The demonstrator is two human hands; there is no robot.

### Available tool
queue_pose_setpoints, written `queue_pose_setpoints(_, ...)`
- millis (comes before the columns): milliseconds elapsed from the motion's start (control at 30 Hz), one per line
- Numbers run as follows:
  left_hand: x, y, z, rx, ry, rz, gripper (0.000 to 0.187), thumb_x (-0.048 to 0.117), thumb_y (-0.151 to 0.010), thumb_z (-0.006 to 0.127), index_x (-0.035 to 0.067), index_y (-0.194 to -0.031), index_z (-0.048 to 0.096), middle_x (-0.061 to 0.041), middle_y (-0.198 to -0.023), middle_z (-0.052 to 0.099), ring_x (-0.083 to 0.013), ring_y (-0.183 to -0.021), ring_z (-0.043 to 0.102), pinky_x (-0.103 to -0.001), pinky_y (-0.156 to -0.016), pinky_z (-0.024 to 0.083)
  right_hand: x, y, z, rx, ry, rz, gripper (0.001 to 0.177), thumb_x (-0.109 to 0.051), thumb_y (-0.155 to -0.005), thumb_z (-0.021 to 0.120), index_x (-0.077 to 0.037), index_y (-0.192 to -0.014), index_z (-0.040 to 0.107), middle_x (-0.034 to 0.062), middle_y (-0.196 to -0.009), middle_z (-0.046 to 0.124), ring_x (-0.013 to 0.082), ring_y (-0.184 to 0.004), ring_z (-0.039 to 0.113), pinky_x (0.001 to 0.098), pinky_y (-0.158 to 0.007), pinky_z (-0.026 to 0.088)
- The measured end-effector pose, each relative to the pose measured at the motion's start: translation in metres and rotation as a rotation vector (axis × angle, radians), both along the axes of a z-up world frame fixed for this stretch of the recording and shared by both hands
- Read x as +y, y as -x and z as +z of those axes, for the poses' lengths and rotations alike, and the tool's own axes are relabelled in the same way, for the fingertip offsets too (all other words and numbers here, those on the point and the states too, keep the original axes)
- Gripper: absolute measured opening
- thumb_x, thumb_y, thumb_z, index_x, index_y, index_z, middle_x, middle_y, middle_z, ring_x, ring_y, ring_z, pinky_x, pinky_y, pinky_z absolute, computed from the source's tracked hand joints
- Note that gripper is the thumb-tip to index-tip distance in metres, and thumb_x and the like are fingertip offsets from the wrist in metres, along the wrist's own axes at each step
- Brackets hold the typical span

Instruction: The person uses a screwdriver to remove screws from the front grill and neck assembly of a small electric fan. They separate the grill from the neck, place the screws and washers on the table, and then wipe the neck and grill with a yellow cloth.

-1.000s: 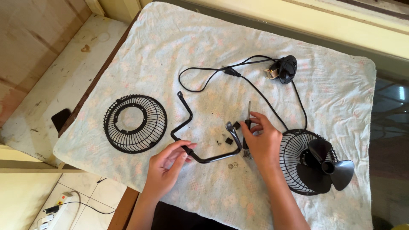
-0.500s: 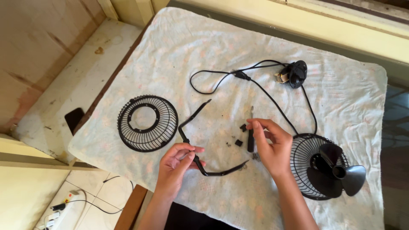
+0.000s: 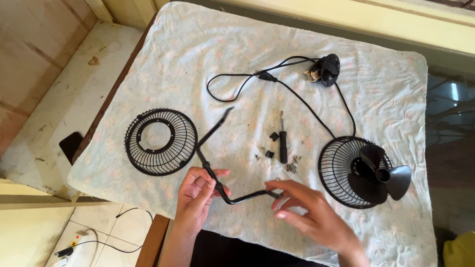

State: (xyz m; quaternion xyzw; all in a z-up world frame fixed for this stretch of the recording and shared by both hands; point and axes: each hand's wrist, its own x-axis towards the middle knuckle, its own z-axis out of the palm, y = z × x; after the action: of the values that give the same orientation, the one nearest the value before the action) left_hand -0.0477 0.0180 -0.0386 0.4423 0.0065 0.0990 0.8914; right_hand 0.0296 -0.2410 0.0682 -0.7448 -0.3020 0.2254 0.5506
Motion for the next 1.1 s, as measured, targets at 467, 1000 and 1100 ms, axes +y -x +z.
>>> queue_pose_setpoints(467,-0.078,0.007,0.027,-0.053,-0.230,-0.042,0.039,0.032,-0.111,0.041,0.003,-0.134,0.055,-0.023,-0.136,0.067,-0.0261,-0.123,0.068,-0.043,-0.106,0.053,0.004,0.082,-0.050,-0.569,-0.043,-0.576,0.021,0.008,-0.088,0.069,0.001,-0.108,0.072,0.0116,-0.111,0.076,0.0191,-0.097,0.079,0.0270,-0.083,0.061)
queue_pose_setpoints(1000,-0.141,0.014,0.025,0.084,-0.004,-0.275,0.032,0.029,-0.110,0.032,0.001,-0.122,0.043,-0.028,-0.111,0.075,-0.0374,-0.111,0.073,-0.049,-0.100,0.055,-0.141,0.126,-0.096,-0.311,-0.202,-1.074,0.017,0.005,-0.098,0.061,0.002,-0.111,0.072,0.0135,-0.115,0.074,0.0194,-0.100,0.072,0.0285,-0.090,0.055)
queue_pose_setpoints(1100,-0.160,0.010,0.024,0.102,-0.055,-0.332,0.033,0.027,-0.111,0.031,-0.001,-0.120,0.046,-0.029,-0.111,0.075,-0.0391,-0.112,0.074,-0.051,-0.101,0.056,-0.183,0.136,-0.108,-0.447,-0.183,-1.330,0.017,0.001,-0.102,0.063,0.001,-0.118,0.067,0.0098,-0.114,0.071,0.0159,-0.099,0.068,0.0281,-0.090,0.055)
